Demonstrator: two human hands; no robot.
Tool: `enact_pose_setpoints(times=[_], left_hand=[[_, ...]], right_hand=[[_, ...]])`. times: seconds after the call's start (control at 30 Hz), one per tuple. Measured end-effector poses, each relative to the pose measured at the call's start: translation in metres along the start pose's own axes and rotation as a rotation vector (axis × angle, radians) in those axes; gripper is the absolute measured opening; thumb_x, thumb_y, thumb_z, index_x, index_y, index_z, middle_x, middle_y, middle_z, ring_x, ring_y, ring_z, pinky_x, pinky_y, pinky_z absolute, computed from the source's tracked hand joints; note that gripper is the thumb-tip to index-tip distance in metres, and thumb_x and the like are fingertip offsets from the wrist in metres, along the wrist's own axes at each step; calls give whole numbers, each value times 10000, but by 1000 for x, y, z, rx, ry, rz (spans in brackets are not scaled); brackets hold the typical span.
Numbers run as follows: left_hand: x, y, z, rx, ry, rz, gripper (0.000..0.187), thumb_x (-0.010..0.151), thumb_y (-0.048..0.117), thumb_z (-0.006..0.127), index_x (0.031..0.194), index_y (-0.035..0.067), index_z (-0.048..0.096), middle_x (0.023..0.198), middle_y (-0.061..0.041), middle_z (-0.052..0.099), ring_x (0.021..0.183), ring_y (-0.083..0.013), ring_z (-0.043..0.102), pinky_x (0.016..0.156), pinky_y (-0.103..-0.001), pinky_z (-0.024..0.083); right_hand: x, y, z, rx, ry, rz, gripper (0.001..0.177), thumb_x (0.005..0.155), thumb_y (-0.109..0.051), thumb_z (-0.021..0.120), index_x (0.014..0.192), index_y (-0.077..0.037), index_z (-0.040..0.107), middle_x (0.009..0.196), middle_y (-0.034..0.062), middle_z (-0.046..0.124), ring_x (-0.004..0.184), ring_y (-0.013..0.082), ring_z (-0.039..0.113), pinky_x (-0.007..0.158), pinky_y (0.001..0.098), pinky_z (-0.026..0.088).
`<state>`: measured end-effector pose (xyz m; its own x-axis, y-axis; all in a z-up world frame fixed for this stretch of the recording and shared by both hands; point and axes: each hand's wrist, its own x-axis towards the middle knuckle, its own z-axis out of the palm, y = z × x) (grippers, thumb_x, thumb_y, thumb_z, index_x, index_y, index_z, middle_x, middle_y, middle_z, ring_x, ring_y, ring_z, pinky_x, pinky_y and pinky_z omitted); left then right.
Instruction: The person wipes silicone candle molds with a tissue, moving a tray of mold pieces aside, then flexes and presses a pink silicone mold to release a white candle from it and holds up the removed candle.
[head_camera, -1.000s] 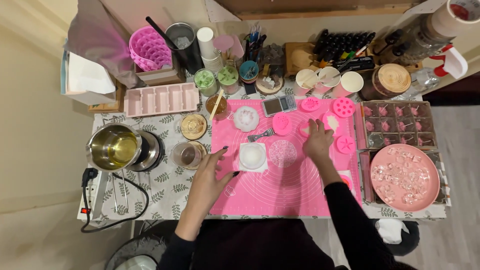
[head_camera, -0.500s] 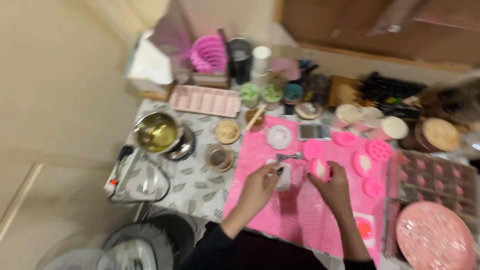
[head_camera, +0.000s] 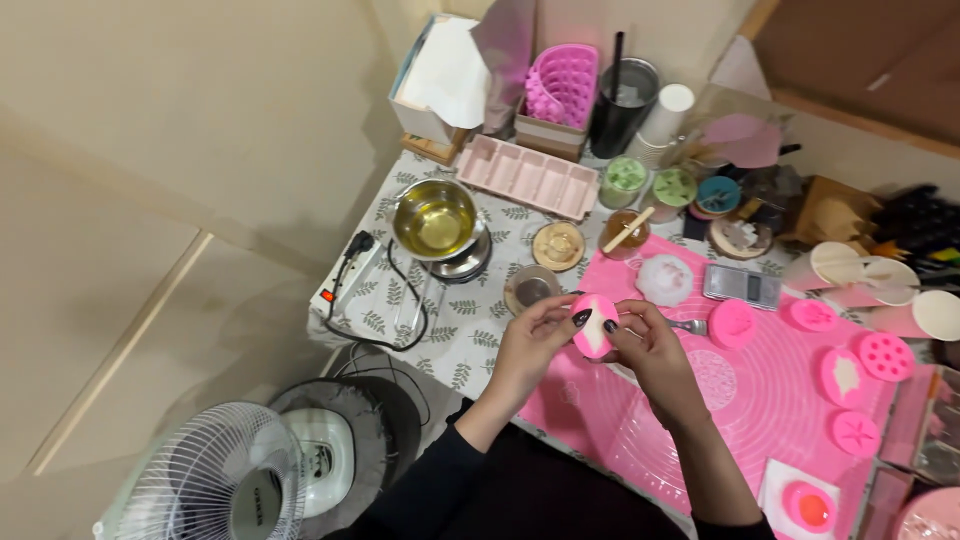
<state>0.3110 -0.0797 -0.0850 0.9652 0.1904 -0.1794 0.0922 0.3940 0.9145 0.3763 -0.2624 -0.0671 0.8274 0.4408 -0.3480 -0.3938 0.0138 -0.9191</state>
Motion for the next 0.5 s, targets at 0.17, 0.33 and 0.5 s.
enact_pose_setpoints(times=[0.17,0.33,0.5], left_hand=[[-12,24,-25,-83,61,-16,404,966,121,699,1351,10,646,1100,-49,697,1014,-99,663,929,-261,530],[-12,33,-57,-135,63,-46,438,962,145,692,1376,17,633,1119,-63,725,1019,-107,672,947,-271,522],[-15,39,-80,-131,37,-46,406,973,170,691,1315,-45,654,1153,-81,749,1058,-111,689,969,-276,522]], right_hand=[[6,-1,45,76,-31,-8,432,940,-83,600,1367,-43,551,1122,73,709,918,146,690,799,328,568],[10,0,80,217,-34,67,363,966,-120,618,1304,11,596,1085,79,718,970,162,699,884,355,559],[13,5,99,197,10,87,346,962,-134,626,1283,-6,608,1078,65,720,1002,153,685,920,366,539]])
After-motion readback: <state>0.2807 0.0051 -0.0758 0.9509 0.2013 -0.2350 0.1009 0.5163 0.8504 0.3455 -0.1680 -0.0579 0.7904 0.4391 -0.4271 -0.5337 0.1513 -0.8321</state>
